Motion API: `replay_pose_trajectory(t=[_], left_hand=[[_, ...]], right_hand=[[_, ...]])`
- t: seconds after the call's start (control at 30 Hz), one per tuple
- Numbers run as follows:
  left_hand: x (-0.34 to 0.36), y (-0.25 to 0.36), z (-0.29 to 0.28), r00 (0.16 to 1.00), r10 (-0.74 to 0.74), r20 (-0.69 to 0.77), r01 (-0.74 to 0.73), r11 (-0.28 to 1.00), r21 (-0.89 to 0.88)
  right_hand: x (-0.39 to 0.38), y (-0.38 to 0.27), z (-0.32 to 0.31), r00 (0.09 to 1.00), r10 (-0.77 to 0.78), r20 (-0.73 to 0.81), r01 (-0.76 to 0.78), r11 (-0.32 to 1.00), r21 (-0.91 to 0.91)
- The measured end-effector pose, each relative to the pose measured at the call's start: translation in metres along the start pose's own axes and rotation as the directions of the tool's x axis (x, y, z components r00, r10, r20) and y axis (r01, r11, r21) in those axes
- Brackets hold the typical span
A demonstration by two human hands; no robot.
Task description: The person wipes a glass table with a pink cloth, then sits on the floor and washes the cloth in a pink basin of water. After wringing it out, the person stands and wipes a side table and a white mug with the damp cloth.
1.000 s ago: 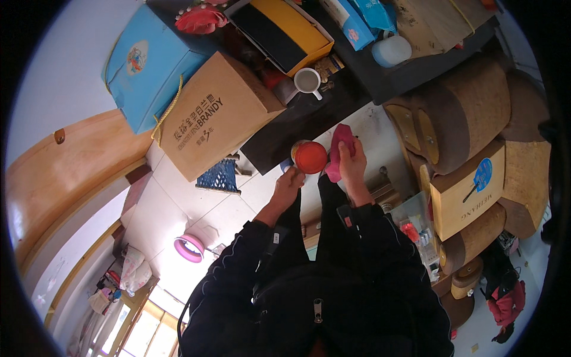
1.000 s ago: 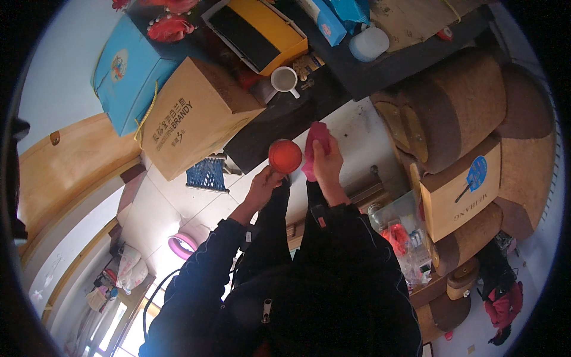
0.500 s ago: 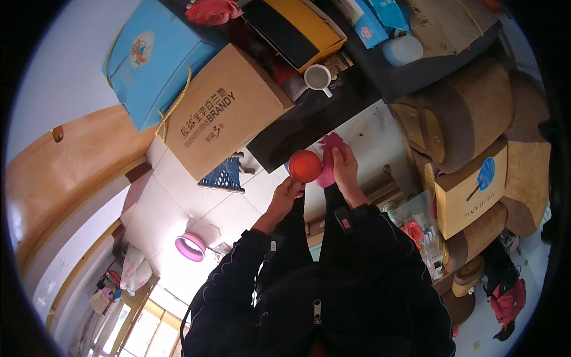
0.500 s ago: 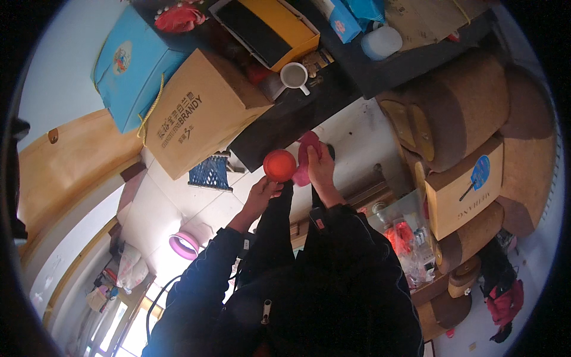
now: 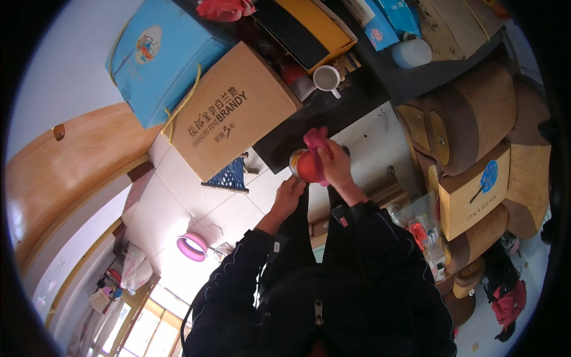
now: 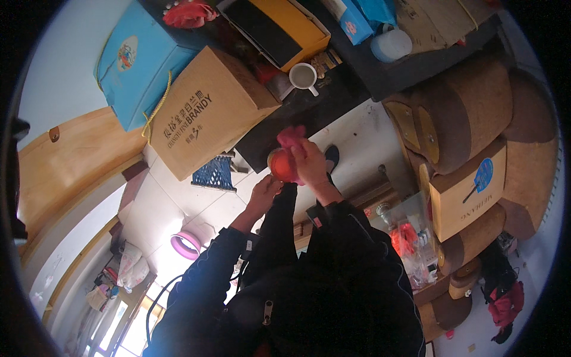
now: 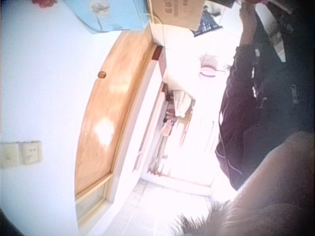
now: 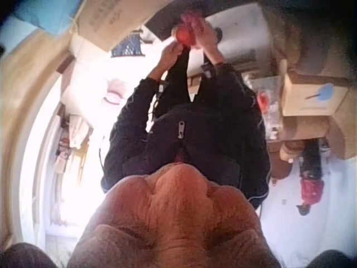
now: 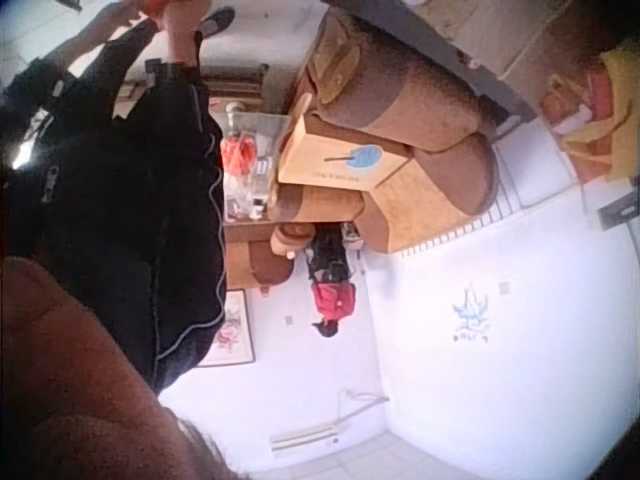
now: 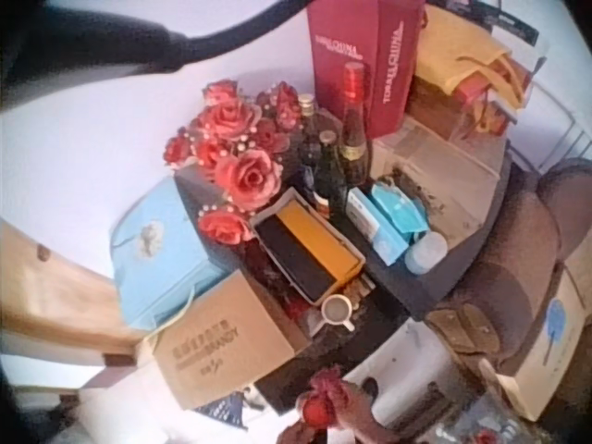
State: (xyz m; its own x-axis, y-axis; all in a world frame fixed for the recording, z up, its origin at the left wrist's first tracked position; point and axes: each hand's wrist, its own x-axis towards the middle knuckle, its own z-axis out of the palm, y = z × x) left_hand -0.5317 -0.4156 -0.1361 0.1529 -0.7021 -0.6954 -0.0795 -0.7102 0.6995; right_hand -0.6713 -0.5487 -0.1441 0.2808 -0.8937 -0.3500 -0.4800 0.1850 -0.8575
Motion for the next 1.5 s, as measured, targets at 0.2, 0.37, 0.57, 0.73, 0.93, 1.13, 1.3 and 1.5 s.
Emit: replay_pose_trajectory(t=[0.2, 0.37, 0.57, 0.73, 0.93, 1.13, 1.3, 1.5], left_hand=[[-0.015, 0.008, -0.023, 0.979, 0.174, 0.105, -0.187, 0.974, 0.127], [-0.017, 0.026, -0.035, 0.975, 0.033, 0.218, -0.051, 0.996, 0.077], [-0.014, 0.046, 0.0, 0.996, -0.052, 0.068, 0.08, 0.842, -0.533], [-0.001, 0.051, 0.014, 0.997, 0.01, -0.081, -0.036, 0.944, -0.328], [0.003, 0.048, 0.012, 0.985, 0.007, -0.173, -0.03, 0.991, -0.131], [-0.002, 0.038, 0.005, 0.985, 0.083, -0.152, -0.053, 0.981, 0.188], [-0.009, 0.036, 0.011, 0.996, 0.089, 0.02, -0.09, 0.95, 0.298], [-0.01, 0.052, 0.008, 0.994, 0.106, 0.02, -0.099, 0.823, 0.559]], right_hand=[[0.008, -0.003, -0.029, 0.93, 0.176, 0.322, -0.343, 0.732, 0.588], [0.017, -0.018, -0.035, 0.777, -0.008, 0.629, -0.403, 0.763, 0.506], [-0.013, -0.011, -0.004, 0.94, 0.236, 0.247, -0.336, 0.773, 0.538], [-0.058, -0.018, 0.035, 0.938, 0.343, 0.039, -0.312, 0.793, 0.524], [-0.079, -0.024, 0.036, 0.94, 0.339, 0.04, -0.334, 0.889, 0.312], [-0.061, 0.0, -0.001, 0.975, 0.08, -0.207, -0.004, 0.939, 0.345], [-0.046, 0.009, -0.022, 0.894, -0.445, 0.053, 0.448, 0.881, -0.152], [-0.023, 0.003, -0.033, 0.977, -0.211, 0.03, 0.21, 0.976, 0.056]])
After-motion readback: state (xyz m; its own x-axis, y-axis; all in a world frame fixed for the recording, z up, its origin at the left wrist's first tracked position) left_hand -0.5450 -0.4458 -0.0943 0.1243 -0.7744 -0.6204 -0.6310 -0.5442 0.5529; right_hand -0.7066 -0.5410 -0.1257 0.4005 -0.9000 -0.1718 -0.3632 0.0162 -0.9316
